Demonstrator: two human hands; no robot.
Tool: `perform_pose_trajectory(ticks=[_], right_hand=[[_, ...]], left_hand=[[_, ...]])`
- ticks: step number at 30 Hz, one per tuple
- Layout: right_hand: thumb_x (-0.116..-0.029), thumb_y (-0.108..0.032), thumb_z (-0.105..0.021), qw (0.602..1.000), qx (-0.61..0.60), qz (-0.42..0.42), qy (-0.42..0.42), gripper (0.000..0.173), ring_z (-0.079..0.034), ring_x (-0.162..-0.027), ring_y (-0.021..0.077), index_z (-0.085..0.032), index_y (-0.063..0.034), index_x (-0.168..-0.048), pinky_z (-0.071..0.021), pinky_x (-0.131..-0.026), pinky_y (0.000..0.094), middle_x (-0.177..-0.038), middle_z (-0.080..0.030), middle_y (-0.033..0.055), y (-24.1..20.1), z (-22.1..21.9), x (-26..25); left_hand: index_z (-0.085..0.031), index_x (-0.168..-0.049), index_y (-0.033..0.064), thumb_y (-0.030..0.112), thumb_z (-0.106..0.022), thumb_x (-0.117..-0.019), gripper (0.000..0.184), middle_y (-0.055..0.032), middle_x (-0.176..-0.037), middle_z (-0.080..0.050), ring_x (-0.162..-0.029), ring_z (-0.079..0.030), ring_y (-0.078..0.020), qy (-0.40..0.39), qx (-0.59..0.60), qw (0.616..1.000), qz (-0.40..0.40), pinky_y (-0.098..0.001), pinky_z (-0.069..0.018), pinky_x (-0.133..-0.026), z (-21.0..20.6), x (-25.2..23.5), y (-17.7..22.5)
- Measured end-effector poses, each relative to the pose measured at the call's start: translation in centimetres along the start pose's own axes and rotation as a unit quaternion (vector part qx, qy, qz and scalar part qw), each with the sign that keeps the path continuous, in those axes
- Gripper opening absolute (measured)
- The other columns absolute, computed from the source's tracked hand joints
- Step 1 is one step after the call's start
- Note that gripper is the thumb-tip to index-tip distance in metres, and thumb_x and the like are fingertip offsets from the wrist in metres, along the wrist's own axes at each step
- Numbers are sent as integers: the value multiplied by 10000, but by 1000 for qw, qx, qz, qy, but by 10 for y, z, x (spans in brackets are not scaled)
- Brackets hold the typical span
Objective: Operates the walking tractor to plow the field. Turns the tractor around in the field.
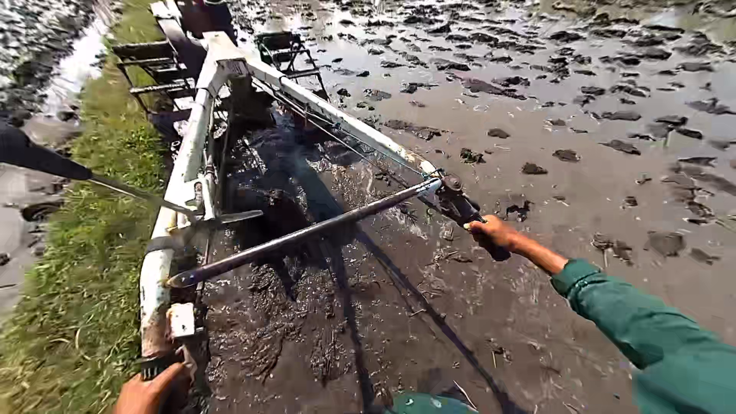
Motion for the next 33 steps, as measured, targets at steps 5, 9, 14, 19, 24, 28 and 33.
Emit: perform_pose_trajectory(ticks=[5,9,14,19,24,28,33], right_hand=[[-1039,-182,-370,983,-147,-12,-111,265,-675,-716,100,-525,-15,-1174,-590,-694,308,-822,-664,10,-60,-113,10],[-905,-260,-510,969,-152,17,-194,415,-682,-798,92,-493,-33,-1252,-586,-745,302,-911,-674,-2,-92,-174,-4],[-892,-290,-521,976,-175,33,-124,514,-695,-798,112,-474,-34,-1335,-600,-719,321,-933,-684,15,-111,-133,-110],[-939,-274,-490,983,-151,19,-102,481,-697,-843,150,-480,-16,-1345,-598,-751,362,-995,-687,74,-149,-100,-207],[-901,-295,-495,978,-180,9,-100,489,-701,-871,153,-487,-19,-1305,-602,-764,366,-1001,-690,64,-197,-80,-294],[-910,-273,-484,970,-204,2,-134,486,-687,-906,149,-475,-13,-1320,-591,-795,368,-1029,-675,65,-229,-78,-369],[-957,-302,-485,990,-101,46,-90,307,-649,-630,86,-595,-24,-1029,-574,-632,307,-722,-642,-13,-275,-54,-453]], left_hand=[[-544,-1322,16,162,-519,-976,376,-36,-926,-662,-745,-658,-123,39,14,997,60,-341,-582,-714,101,-85,-31],[-577,-1228,22,180,-528,-991,289,-35,-888,-673,-736,-671,-132,59,9,995,78,-342,-584,-696,151,-151,-50],[-580,-1208,32,155,-520,-968,276,-30,-873,-676,-703,-675,-133,29,35,997,64,-331,-591,-651,105,-195,17],[-587,-1128,18,152,-553,-949,226,-10,-806,-626,-658,-634,-113,52,19,996,64,-323,-571,-631,68,-249,84],[-604,-1117,5,156,-590,-902,263,-21,-796,-640,-655,-637,-117,69,19,995,69,-327,-565,-623,42,-312,148],[-613,-1119,5,154,-589,-916,253,-8,-785,-642,-650,-627,-98,65,15,995,73,-309,-555,-627,25,-365,194],[-607,-1157,20,156,-557,-951,252,12,-787,-640,-645,-626,-76,39,24,996,81,-281,-554,-627,-5,-421,258]])
Point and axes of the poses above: each hand's wrist, its own x-axis away from the middle knuckle, its own z-axis out of the back of the hand, y = z × x, the point moved 7 cm from there along -x, towards the middle knuckle
